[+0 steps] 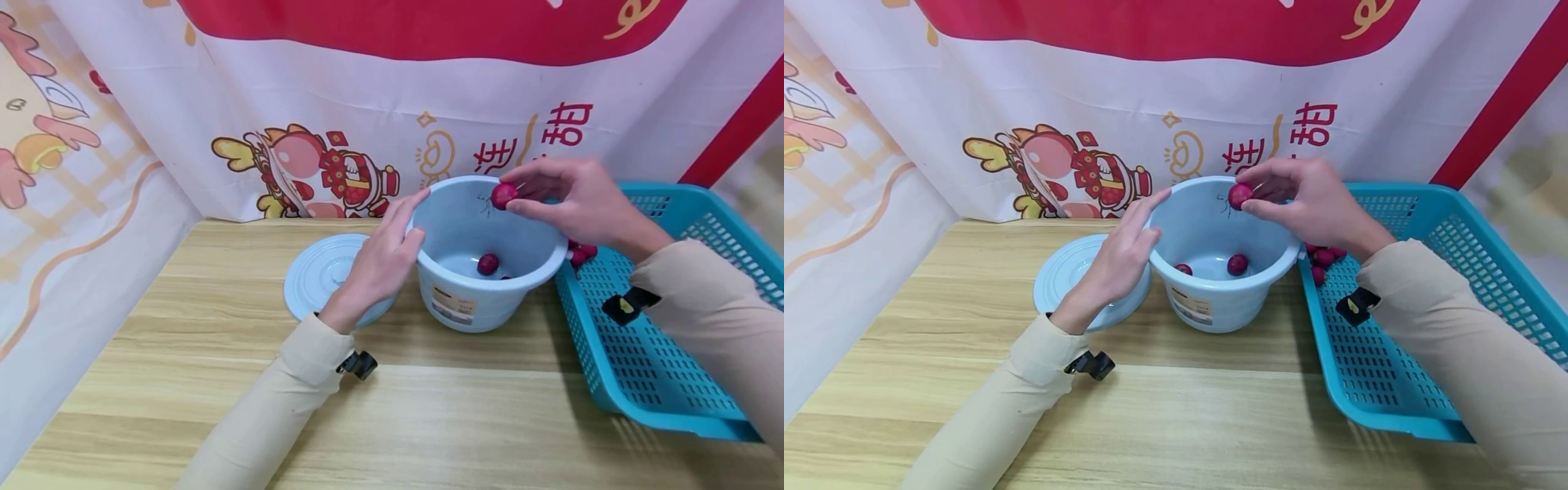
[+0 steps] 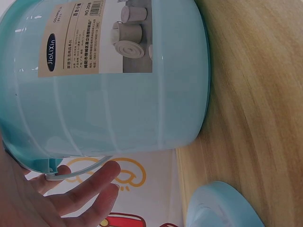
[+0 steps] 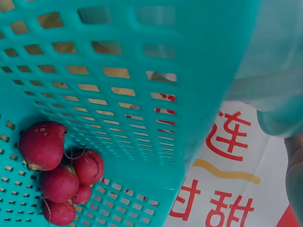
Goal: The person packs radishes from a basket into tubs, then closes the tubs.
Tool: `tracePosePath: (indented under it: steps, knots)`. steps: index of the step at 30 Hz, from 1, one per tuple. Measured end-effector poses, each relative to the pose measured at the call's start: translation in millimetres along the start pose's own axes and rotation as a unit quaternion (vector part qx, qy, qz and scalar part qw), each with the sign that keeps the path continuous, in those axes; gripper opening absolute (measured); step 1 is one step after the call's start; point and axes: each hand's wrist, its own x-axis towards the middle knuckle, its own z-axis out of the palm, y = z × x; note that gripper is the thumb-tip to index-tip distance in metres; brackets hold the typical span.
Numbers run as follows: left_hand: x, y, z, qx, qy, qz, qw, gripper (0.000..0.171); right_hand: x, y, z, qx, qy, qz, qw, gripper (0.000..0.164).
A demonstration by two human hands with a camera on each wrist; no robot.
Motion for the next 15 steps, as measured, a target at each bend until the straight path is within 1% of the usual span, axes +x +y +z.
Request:
tracePosePath:
  steps: [5,11,15]
  knots:
    - [0.2,-0.4,0.2,0.0,0.0,0.0,1.0,0.057,-0.4,-1.7,4.5,-0.019,-0.02,0.014,1.0,0.051]
    - [0.3,-0.1,0.1,0.002,0.001,0.001,1.0,0.058,-0.6,-1.3,8.6,-0.027,-0.041,0.001,0.999,0.046]
    - [0.0,0.0,0.3,0.003,0.0,0.0,1.0,0.058,-1.4,-1.3,10.9,-0.03,-0.05,-0.008,0.998,0.046]
